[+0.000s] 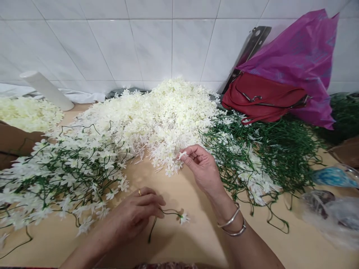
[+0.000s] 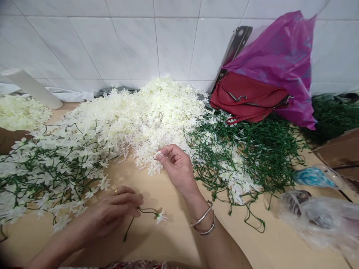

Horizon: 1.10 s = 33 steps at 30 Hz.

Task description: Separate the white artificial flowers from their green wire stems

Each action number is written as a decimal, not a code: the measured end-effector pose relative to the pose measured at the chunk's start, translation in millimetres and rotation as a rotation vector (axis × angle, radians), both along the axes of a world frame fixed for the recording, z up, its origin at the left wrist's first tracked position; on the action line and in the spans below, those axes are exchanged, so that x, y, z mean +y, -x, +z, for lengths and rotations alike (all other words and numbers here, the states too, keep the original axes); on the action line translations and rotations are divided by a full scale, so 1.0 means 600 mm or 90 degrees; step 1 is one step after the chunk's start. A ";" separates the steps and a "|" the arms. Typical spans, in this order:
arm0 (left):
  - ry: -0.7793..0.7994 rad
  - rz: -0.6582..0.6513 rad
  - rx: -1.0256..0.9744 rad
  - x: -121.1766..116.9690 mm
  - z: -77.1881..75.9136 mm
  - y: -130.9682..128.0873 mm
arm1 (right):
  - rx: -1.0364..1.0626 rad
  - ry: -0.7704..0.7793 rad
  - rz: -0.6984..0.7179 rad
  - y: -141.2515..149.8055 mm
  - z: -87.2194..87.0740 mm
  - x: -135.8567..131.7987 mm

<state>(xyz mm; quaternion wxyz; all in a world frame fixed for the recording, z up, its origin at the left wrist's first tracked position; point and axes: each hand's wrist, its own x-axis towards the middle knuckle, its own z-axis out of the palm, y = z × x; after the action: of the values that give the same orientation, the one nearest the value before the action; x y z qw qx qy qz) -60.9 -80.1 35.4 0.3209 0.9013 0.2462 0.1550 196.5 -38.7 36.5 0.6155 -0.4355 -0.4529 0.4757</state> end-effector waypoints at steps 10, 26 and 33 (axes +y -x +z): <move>-0.204 -0.056 -0.005 -0.030 -0.024 -0.042 | 0.153 0.059 -0.060 -0.013 0.003 0.013; 0.669 0.375 -0.606 0.057 -0.026 -0.141 | 0.110 0.152 0.052 -0.023 -0.002 0.014; 0.638 0.461 -0.615 0.064 -0.052 -0.140 | 0.090 0.202 0.117 -0.013 -0.012 0.015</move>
<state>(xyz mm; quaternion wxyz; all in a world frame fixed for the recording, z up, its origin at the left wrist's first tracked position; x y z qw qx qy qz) 22.9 -41.4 4.1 0.6904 0.3454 0.3986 0.4950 204.5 -29.6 29.3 0.5235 -0.4493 -0.3659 0.6246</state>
